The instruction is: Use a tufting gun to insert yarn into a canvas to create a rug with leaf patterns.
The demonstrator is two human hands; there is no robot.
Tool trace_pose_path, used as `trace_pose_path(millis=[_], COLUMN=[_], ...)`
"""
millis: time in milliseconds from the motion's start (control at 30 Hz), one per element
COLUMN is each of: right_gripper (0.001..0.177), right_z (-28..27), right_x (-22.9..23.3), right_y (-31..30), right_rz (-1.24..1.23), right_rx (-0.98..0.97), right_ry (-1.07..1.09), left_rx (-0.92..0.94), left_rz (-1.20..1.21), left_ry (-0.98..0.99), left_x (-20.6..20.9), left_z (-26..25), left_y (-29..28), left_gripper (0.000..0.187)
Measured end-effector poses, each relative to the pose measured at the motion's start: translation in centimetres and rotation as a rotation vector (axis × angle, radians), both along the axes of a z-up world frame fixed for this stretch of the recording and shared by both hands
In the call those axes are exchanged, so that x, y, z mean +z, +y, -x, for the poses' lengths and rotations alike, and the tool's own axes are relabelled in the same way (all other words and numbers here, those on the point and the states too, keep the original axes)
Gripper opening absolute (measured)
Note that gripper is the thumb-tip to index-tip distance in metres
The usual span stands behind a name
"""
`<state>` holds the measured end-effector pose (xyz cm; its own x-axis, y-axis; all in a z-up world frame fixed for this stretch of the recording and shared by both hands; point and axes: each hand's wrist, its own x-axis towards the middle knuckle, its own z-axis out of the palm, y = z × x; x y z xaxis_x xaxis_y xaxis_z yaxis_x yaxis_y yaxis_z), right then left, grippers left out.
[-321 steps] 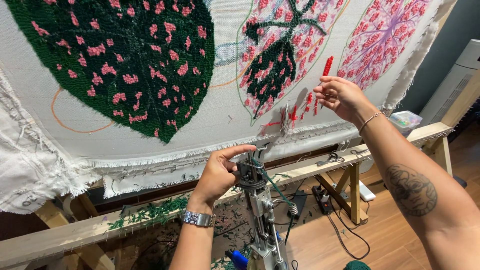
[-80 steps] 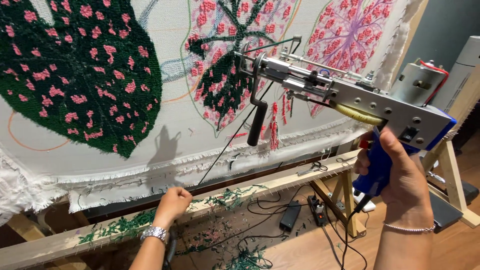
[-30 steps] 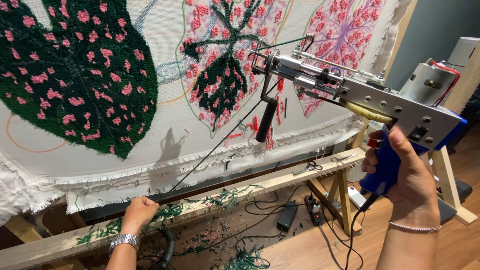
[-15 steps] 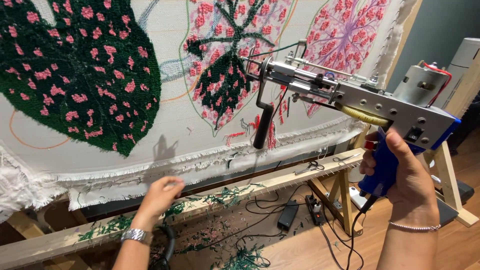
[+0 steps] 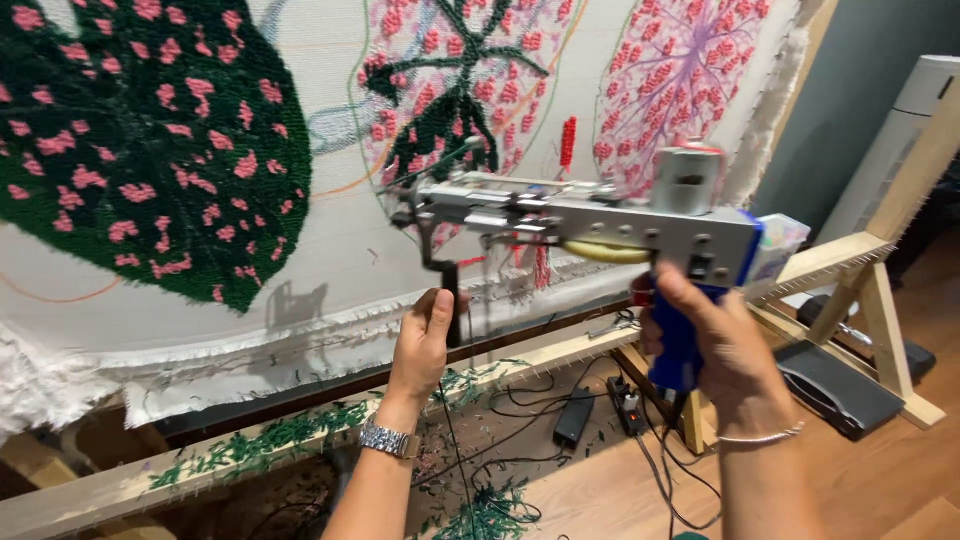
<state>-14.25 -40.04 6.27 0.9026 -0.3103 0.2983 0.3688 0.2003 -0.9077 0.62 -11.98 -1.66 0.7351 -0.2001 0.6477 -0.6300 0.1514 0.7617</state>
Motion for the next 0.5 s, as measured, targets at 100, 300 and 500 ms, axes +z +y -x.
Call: trace_pose_path(millis=[100,300,500], right_gripper=[0.049,0.045,0.029], right_z=[-0.6,-0.9,0.1], right_x=[-0.7,-1.8,-1.1], right_y=[0.7,0.6,-1.2], right_rz=[0.047,0.012,0.01], right_rx=[0.042,0.238,0.33], right_ry=[-0.022,-0.027,0.064], left_rx=[0.052,0.15,0.098], left_rz=[0.062,0.232,0.157], left_ry=[0.142,0.081,0.093], left_x=[-4.1,-1.7,-1.7], left_z=[-3.3,-1.6,-2.2], left_y=[-1.3,-1.7,-2.8], left_gripper=[0.063,0.06,0.064])
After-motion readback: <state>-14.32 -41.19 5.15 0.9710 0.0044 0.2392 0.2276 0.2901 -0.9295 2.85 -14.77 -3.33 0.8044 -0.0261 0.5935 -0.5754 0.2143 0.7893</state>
